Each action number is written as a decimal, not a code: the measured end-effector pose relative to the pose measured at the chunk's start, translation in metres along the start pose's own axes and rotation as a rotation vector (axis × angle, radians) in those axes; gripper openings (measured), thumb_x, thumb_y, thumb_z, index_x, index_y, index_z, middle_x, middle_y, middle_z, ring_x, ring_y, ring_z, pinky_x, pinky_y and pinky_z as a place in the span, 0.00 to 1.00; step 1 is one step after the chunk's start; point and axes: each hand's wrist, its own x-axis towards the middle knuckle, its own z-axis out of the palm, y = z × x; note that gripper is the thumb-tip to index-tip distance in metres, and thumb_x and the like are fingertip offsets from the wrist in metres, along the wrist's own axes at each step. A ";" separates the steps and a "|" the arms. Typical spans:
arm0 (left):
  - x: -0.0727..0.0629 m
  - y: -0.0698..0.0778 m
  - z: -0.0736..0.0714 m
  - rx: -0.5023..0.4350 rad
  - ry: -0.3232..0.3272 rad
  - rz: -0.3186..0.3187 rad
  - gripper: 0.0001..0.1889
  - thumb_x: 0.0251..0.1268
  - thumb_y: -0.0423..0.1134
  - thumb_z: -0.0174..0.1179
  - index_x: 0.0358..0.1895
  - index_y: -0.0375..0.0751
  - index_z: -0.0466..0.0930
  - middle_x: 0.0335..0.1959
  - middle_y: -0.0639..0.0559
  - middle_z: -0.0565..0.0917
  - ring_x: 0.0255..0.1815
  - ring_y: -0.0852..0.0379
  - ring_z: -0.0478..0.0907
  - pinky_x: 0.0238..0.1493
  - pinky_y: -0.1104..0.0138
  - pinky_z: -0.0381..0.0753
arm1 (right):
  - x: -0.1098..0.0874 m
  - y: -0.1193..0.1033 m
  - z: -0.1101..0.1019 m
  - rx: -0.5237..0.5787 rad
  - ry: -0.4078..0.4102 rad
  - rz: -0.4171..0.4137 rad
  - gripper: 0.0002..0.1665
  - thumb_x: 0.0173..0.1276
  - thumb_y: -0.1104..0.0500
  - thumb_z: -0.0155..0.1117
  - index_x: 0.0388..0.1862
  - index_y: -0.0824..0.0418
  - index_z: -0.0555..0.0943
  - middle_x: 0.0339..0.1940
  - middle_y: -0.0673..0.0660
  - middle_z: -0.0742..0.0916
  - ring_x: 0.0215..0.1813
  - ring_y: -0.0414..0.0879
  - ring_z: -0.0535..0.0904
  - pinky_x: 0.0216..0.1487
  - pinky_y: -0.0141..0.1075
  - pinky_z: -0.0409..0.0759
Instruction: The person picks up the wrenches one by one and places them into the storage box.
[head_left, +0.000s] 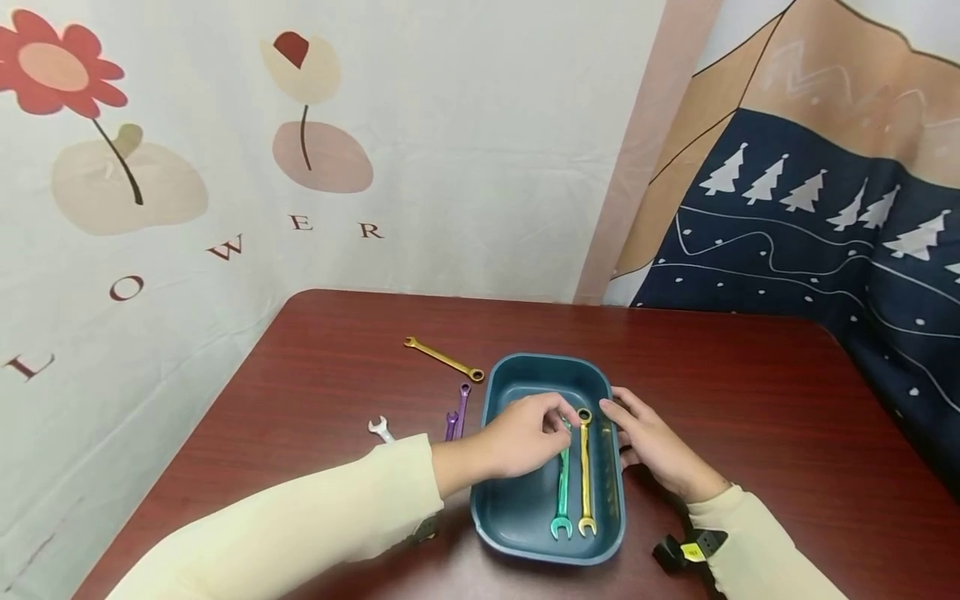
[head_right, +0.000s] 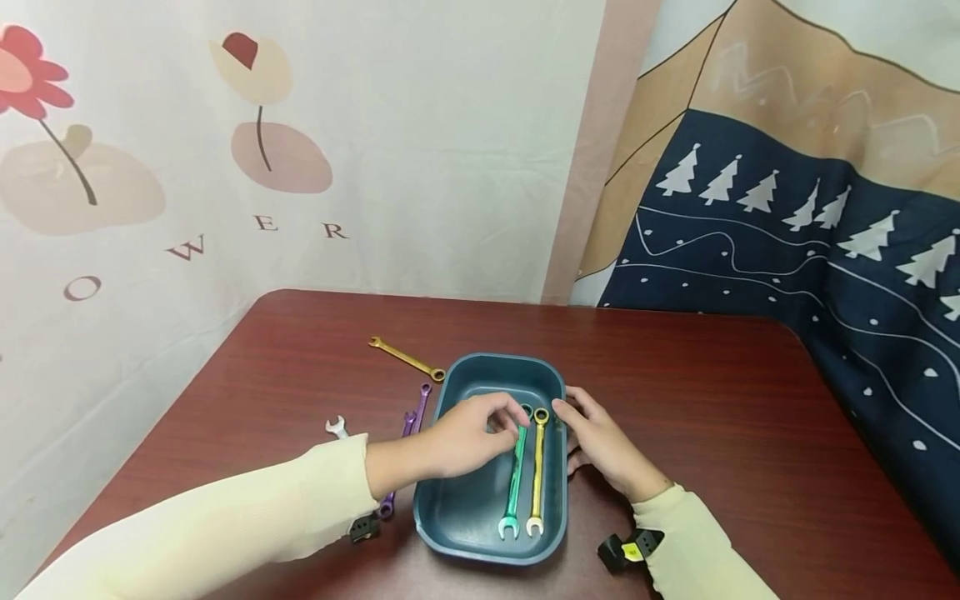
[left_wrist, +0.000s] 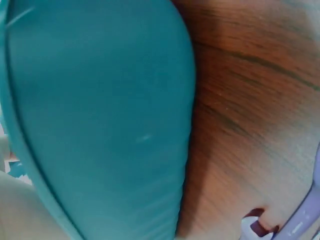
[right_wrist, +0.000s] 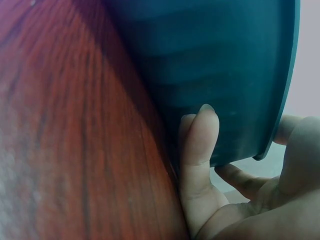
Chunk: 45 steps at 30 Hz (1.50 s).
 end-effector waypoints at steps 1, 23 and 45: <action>0.000 0.000 -0.002 -0.006 0.000 0.002 0.09 0.68 0.35 0.57 0.48 0.44 0.82 0.36 0.57 0.82 0.36 0.64 0.77 0.39 0.71 0.78 | 0.000 0.000 0.000 -0.004 -0.001 -0.004 0.35 0.79 0.39 0.47 0.75 0.56 0.58 0.41 0.58 0.84 0.34 0.47 0.84 0.33 0.42 0.85; -0.009 0.007 -0.042 -0.051 0.125 0.045 0.10 0.70 0.36 0.56 0.52 0.44 0.80 0.39 0.52 0.82 0.41 0.58 0.78 0.40 0.67 0.78 | 0.000 0.003 -0.001 0.014 -0.007 -0.027 0.34 0.79 0.39 0.47 0.74 0.57 0.59 0.43 0.60 0.84 0.33 0.47 0.85 0.31 0.43 0.85; -0.012 -0.024 -0.077 -0.055 0.233 -0.051 0.11 0.71 0.36 0.54 0.53 0.43 0.79 0.43 0.50 0.82 0.42 0.56 0.77 0.40 0.65 0.77 | -0.001 0.001 -0.001 0.016 -0.015 -0.028 0.34 0.80 0.40 0.47 0.74 0.58 0.58 0.44 0.60 0.84 0.32 0.46 0.85 0.30 0.41 0.85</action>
